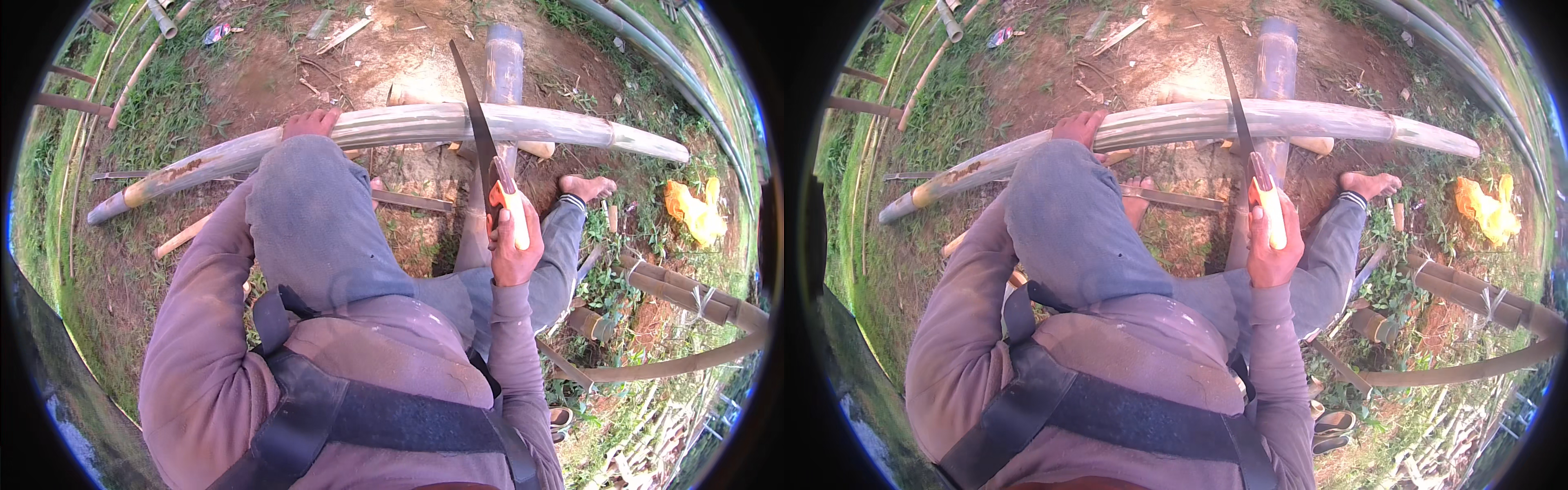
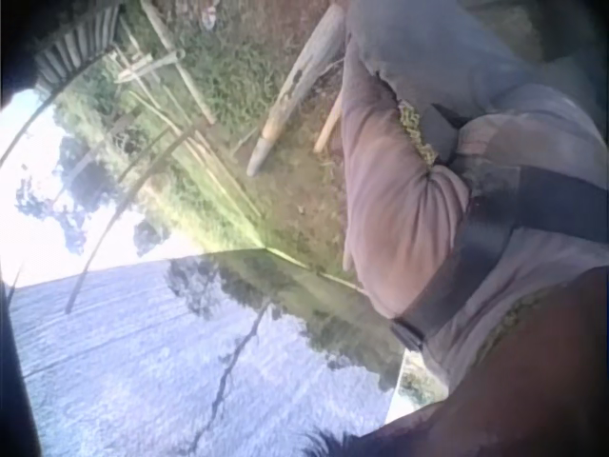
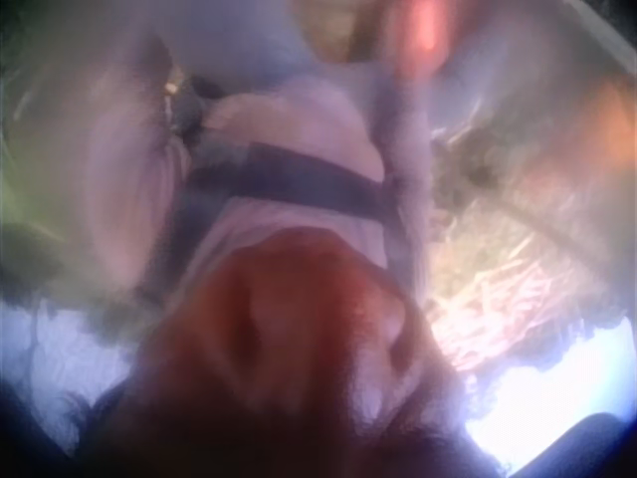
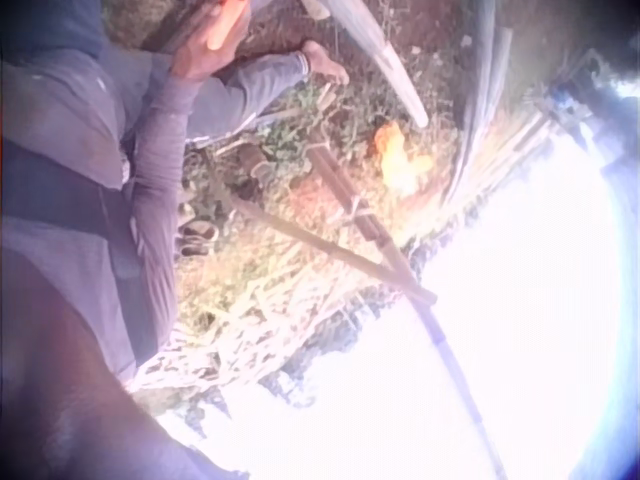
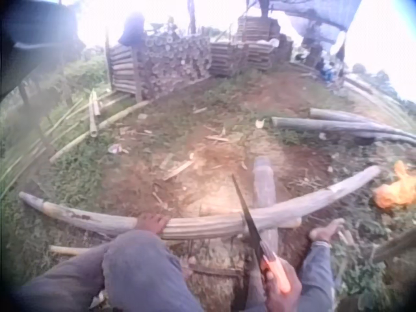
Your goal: The person sits on the ground and uses a hand saw to cut long bamboo poles into shorter sections. They position the bamboo on a makeshift support, saw through it, and then move the cut pieces aside.
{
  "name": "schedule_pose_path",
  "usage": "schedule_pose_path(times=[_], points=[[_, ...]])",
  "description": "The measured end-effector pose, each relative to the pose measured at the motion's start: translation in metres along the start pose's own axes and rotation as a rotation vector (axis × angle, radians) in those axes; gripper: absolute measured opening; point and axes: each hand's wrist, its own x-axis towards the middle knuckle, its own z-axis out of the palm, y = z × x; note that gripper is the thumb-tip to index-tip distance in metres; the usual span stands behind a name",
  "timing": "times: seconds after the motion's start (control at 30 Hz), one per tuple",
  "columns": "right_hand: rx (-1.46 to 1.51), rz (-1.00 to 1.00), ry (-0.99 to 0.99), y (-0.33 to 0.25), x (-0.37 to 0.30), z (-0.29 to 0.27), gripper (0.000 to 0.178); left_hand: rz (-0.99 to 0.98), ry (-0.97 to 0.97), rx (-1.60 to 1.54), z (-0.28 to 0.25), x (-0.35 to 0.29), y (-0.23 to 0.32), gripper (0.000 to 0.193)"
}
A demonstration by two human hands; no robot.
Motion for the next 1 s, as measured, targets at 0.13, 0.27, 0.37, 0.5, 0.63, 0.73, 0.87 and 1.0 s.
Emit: schedule_pose_path(times=[0.13,0.27,0.37,0.5,0.63,0.73,0.87,1.0], points=[[-0.04,0.079,-0.023,-0.024,-0.014,-0.009,0.042,-0.03,-0.07,-0.043,-0.006,0.004,0.004,0.075],[-0.028,0.067,-0.026,-0.037,-0.081,-0.057,0.046,-0.02,0.036,-0.056,0.001,0.0,0.003,0.095],[-0.071,-0.083,-0.04,-0.034,-0.079,-0.055,0.049,0.009,0.064,-0.039,0.001,0.001,0.002,0.092],[-0.157,-0.132,-0.006,-0.002,-0.018,-0.018,0.046,0.043,0.13,-0.046,0.015,-0.001,-0.001,0.092],[-0.091,-0.093,0.004,0.002,0.027,0.02,0.043,0.055,0.126,-0.036,0.009,0.0,-0.002,0.091],[-0.088,-0.093,0.0,0.004,0.028,0.021,0.043,0.027,0.093,-0.023,0.005,0.003,0.001,0.089],[-0.132,-0.046,-0.016,-0.005,0.019,0.014,0.046,0.022,0.048,-0.024,0.0,0.008,-0.002,0.088],[-0.14,0.013,-0.012,-0.018,-0.051,-0.023,0.05,0.051,0.099,-0.023,0.009,0.0,-0.006,0.088]])
